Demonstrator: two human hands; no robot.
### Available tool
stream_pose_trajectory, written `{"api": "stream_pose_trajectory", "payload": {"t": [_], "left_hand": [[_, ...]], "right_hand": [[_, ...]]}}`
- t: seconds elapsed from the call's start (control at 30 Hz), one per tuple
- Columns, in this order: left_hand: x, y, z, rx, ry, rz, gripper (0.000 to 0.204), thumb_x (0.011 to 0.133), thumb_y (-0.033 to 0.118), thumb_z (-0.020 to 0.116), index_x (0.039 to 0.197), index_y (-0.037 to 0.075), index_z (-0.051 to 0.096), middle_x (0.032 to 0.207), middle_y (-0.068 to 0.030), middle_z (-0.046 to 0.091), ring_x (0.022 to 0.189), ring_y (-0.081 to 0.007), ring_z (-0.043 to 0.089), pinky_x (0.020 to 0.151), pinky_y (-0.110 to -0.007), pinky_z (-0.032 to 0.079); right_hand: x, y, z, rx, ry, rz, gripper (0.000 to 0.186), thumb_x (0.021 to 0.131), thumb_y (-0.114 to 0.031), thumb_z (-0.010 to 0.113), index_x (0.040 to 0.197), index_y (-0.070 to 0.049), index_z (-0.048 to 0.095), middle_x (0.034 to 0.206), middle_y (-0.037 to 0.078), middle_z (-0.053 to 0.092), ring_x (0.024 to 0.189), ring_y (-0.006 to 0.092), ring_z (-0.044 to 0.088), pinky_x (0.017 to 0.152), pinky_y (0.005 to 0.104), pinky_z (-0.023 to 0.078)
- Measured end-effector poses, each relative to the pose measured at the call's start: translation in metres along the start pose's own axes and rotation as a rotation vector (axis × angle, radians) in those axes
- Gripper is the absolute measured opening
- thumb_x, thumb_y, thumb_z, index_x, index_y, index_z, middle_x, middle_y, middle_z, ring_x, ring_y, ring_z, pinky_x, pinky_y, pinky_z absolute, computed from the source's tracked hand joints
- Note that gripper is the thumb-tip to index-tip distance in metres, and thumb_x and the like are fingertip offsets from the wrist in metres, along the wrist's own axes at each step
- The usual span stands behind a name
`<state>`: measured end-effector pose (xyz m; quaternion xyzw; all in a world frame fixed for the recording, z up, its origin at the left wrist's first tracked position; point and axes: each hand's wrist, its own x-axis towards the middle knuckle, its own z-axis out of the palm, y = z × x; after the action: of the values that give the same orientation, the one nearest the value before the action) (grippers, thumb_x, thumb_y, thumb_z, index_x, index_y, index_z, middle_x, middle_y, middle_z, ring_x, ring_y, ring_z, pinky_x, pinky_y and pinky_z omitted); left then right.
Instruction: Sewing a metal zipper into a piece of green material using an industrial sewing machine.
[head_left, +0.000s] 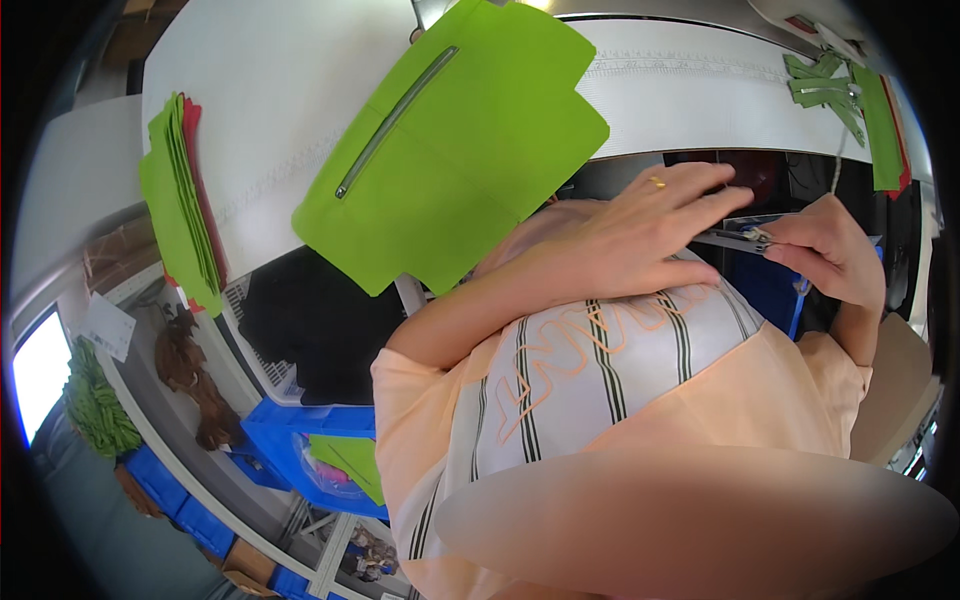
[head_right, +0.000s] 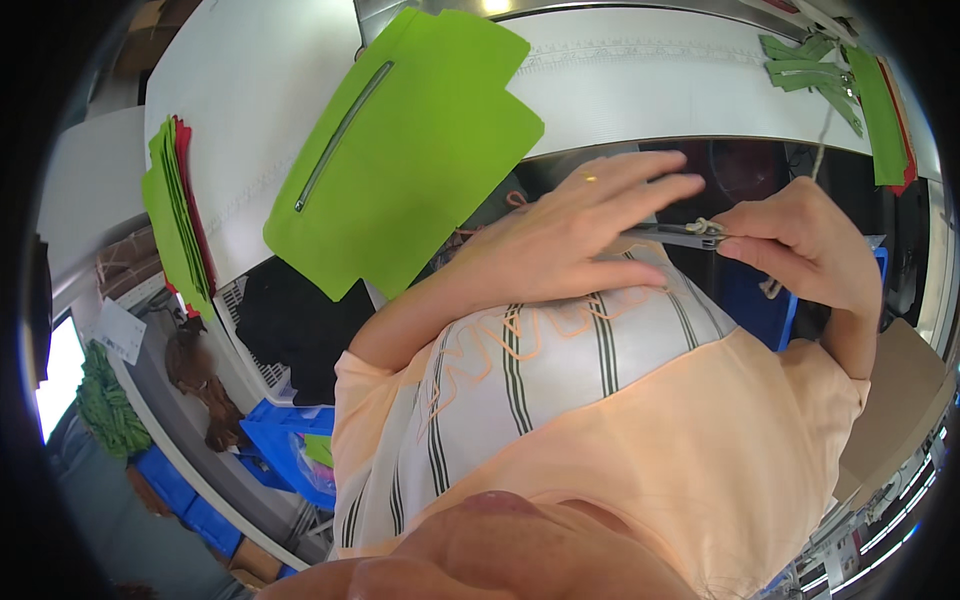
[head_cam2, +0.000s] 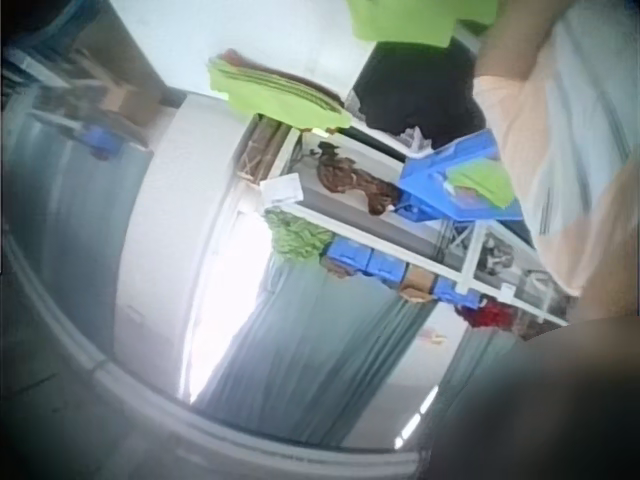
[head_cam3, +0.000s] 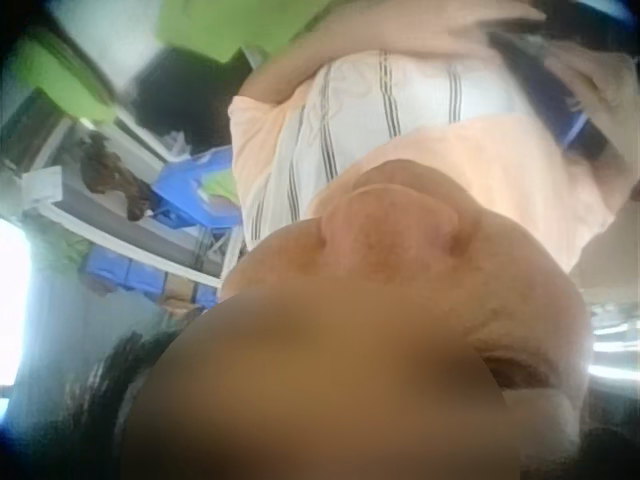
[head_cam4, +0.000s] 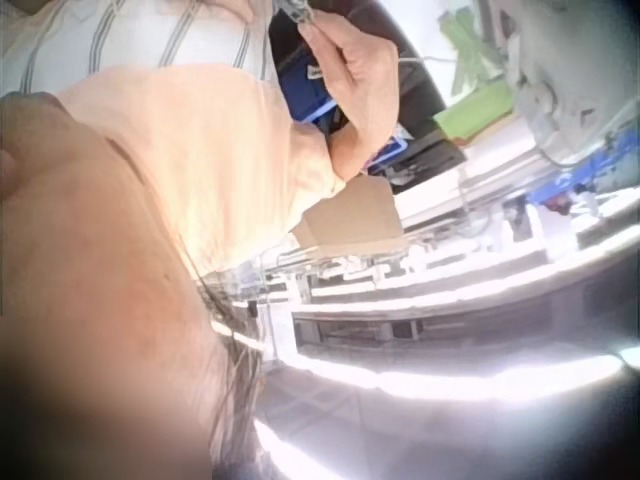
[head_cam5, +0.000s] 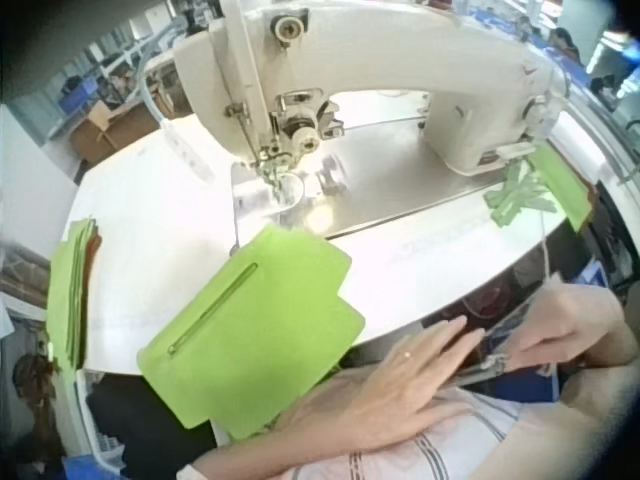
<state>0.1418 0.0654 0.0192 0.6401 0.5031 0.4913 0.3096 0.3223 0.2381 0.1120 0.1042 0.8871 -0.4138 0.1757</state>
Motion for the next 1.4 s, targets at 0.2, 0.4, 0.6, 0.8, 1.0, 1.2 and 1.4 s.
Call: {"api": "stream_pose_trajectory", "payload": {"t": [0.2, 0.4, 0.6, 0.8, 1.0, 1.2, 1.4], "left_hand": [[-0.007, 0.006, -0.015, -0.054, -0.03, -0.172, 0.022, 0.088, 0.02, 0.063, 0.1, 0.003, 0.068, 0.085, -0.01, 0.068, 0.079, -0.0252, 0.063, 0.078, -0.033, 0.047], [-0.027, 0.012, -0.041, 0.165, 0.168, -0.16, 0.019, 0.087, 0.02, 0.064, 0.089, 0.002, 0.07, 0.076, -0.0098, 0.067, 0.071, -0.0261, 0.062, 0.066, -0.035, 0.046], [-0.037, 0.004, -0.043, 0.314, 0.192, -0.24, 0.02, 0.083, 0.023, 0.068, 0.085, 0.004, 0.07, 0.072, -0.0088, 0.065, 0.069, -0.0255, 0.061, 0.066, -0.034, 0.046], [-0.059, -0.009, -0.044, 0.816, 0.41, -0.169, 0.037, 0.077, 0.021, 0.07, 0.111, 0.007, 0.064, 0.114, -0.0115, 0.059, 0.104, -0.0283, 0.056, 0.082, -0.042, 0.045], [-0.064, -0.026, -0.036, 1.106, 0.314, -0.283, 0.055, 0.077, 0.01, 0.061, 0.131, 0.005, 0.051, 0.141, -0.0183, 0.041, 0.13, -0.0367, 0.038, 0.097, -0.056, 0.037], [-0.088, -0.012, -0.084, 0.782, 0.009, -0.21, 0.051, 0.077, 0.01, 0.061, 0.128, 0.007, 0.056, 0.141, -0.0106, 0.045, 0.131, -0.0305, 0.04, 0.102, -0.057, 0.033], [-0.076, -0.002, -0.112, 0.642, -0.122, -0.241, 0.052, 0.08, 0.027, 0.068, 0.127, 0.007, 0.057, 0.141, -0.0065, 0.047, 0.129, -0.0289, 0.042, 0.103, -0.055, 0.031]], "right_hand": [[0.02, -0.003, -0.019, 0.172, 0.234, -0.298, 0.014, 0.08, -0.007, 0.067, 0.077, 0.005, 0.063, 0.062, 0.008, 0.058, 0.052, 0.019, 0.051, 0.048, 0.0273, 0.037], [0.06, -0.014, -0.019, -0.19, 0.242, -0.338, 0.038, 0.076, -0.015, 0.071, 0.109, 0.002, 0.062, 0.092, 0.012, 0.064, 0.085, 0.027, 0.058, 0.077, 0.036, 0.043], [0.106, -0.036, 0.018, -0.234, -0.058, -0.155, 0.036, 0.082, -0.019, 0.066, 0.116, -0.006, 0.061, 0.091, 0.011, 0.067, 0.082, 0.0294, 0.062, 0.075, 0.0367, 0.046], [0.124, -0.009, 0.001, 0.233, 0.033, -0.105, 0.024, 0.092, -0.009, 0.048, 0.11, -0.001, 0.063, 0.07, 0.002, 0.057, 0.067, 0.0103, 0.052, 0.063, 0.024, 0.042], [0.154, -0.001, 0.003, 0.119, 0.251, -0.087, 0.027, 0.094, -0.013, 0.049, 0.111, 0.002, 0.063, 0.079, 0.001, 0.06, 0.075, 0.0093, 0.052, 0.069, 0.0233, 0.043], [0.177, -0.007, 0.012, -0.163, 0.509, -0.238, 0.032, 0.09, -0.026, 0.062, 0.114, -0.006, 0.062, 0.088, 0.013, 0.067, 0.074, 0.0203, 0.063, 0.067, 0.0299, 0.05], [0.184, 0.001, 0.027, -0.359, 0.664, -0.254, 0.029, 0.084, -0.021, 0.068, 0.108, -0.01, 0.056, 0.085, 0.005, 0.065, 0.072, 0.0205, 0.066, 0.06, 0.0312, 0.051]]}}
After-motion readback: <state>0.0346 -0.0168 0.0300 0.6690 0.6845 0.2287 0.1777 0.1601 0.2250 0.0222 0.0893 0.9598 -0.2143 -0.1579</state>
